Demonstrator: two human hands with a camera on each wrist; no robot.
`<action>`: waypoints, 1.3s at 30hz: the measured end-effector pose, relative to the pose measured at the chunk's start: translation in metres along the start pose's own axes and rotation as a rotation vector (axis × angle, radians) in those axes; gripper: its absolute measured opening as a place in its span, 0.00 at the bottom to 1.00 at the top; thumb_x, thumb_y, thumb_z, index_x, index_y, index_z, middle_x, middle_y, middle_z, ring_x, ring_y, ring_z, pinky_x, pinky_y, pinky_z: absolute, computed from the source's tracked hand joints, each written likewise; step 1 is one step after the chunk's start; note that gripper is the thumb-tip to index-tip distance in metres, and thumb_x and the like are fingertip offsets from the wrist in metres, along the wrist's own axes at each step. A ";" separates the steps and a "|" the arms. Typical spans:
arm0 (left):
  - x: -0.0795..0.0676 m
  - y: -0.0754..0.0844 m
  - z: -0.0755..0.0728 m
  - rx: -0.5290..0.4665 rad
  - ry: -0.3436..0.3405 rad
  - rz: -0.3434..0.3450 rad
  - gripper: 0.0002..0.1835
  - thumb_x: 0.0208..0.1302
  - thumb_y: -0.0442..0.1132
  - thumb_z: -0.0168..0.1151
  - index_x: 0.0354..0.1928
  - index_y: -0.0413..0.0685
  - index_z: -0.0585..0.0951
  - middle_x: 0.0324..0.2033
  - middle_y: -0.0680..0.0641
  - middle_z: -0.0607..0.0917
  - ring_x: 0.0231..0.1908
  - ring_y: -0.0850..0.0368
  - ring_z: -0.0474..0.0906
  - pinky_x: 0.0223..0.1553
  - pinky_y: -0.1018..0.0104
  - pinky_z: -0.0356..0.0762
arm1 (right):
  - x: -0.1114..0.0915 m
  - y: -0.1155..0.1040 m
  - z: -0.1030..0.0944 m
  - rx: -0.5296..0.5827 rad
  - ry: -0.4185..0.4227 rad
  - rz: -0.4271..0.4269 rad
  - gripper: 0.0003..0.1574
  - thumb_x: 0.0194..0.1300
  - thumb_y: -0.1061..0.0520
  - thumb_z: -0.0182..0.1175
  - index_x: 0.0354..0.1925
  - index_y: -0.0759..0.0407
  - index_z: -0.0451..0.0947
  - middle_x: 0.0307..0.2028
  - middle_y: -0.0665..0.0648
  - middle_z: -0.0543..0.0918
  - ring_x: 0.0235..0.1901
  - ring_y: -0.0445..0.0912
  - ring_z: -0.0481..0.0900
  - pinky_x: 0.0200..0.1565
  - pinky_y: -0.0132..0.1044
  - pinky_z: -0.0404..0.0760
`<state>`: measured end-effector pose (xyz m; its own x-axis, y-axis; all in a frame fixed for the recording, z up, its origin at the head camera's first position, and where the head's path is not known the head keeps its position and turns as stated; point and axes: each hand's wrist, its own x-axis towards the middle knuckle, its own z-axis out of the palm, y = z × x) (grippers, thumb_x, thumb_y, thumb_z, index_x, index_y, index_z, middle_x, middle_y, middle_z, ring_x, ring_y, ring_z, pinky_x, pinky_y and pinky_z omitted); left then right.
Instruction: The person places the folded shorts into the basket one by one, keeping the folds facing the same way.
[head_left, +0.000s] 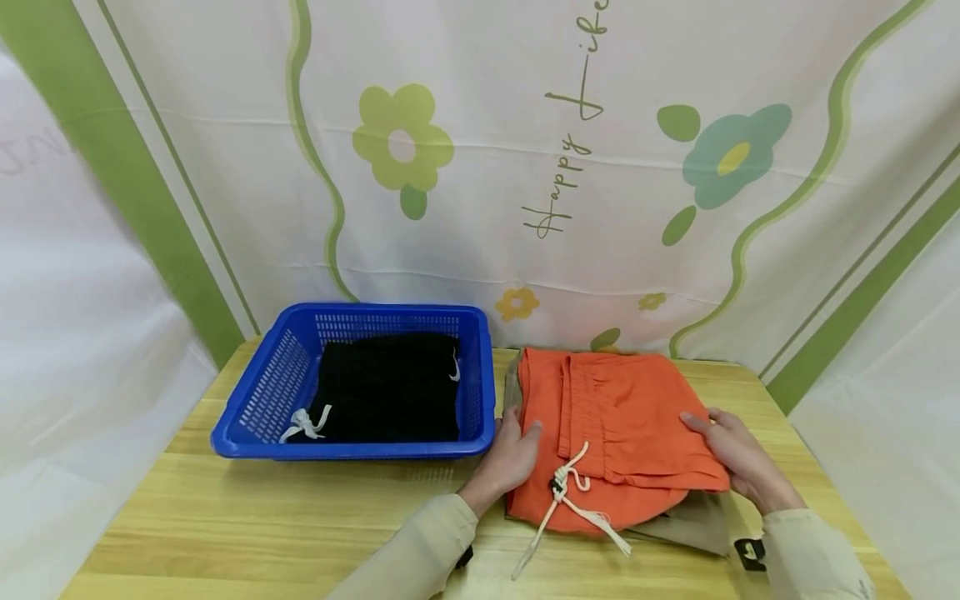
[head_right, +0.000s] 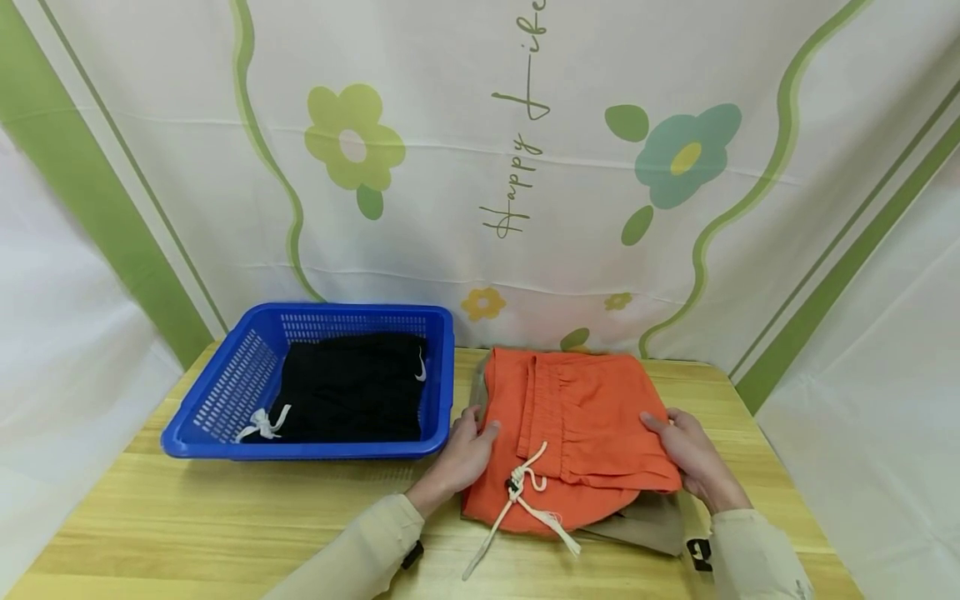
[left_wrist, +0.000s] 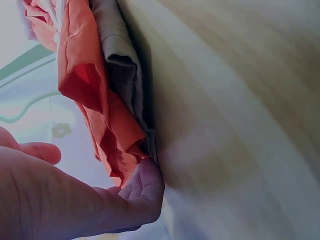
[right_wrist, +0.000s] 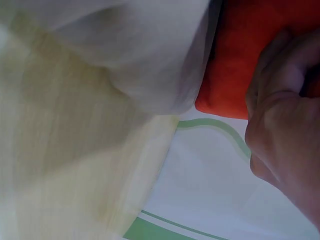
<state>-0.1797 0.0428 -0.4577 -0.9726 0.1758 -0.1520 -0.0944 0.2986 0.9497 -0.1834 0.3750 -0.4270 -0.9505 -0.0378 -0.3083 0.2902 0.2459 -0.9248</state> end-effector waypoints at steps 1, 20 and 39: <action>0.000 0.000 0.000 0.001 -0.002 -0.004 0.34 0.82 0.48 0.43 0.78 0.35 0.52 0.72 0.28 0.57 0.73 0.34 0.55 0.69 0.37 0.57 | 0.000 -0.001 0.000 0.006 -0.003 0.003 0.25 0.81 0.47 0.48 0.54 0.69 0.64 0.35 0.55 0.82 0.32 0.47 0.86 0.35 0.44 0.87; -0.004 0.001 0.001 0.026 0.016 -0.007 0.34 0.81 0.48 0.46 0.78 0.36 0.54 0.69 0.29 0.60 0.71 0.34 0.59 0.68 0.38 0.59 | -0.008 0.013 -0.003 -0.055 -0.315 0.097 0.49 0.78 0.50 0.55 0.73 0.80 0.40 0.58 0.62 0.76 0.53 0.47 0.79 0.51 0.42 0.82; -0.027 0.017 0.010 0.226 0.067 0.113 0.38 0.77 0.51 0.52 0.77 0.34 0.57 0.71 0.30 0.61 0.70 0.33 0.57 0.65 0.33 0.58 | -0.012 -0.017 0.008 0.052 -0.173 -0.073 0.22 0.77 0.57 0.57 0.56 0.74 0.64 0.34 0.56 0.85 0.32 0.44 0.87 0.34 0.36 0.86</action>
<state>-0.1533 0.0523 -0.4399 -0.9868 0.1601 -0.0228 0.0584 0.4842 0.8730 -0.1760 0.3639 -0.4088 -0.9374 -0.2208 -0.2694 0.2307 0.1860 -0.9551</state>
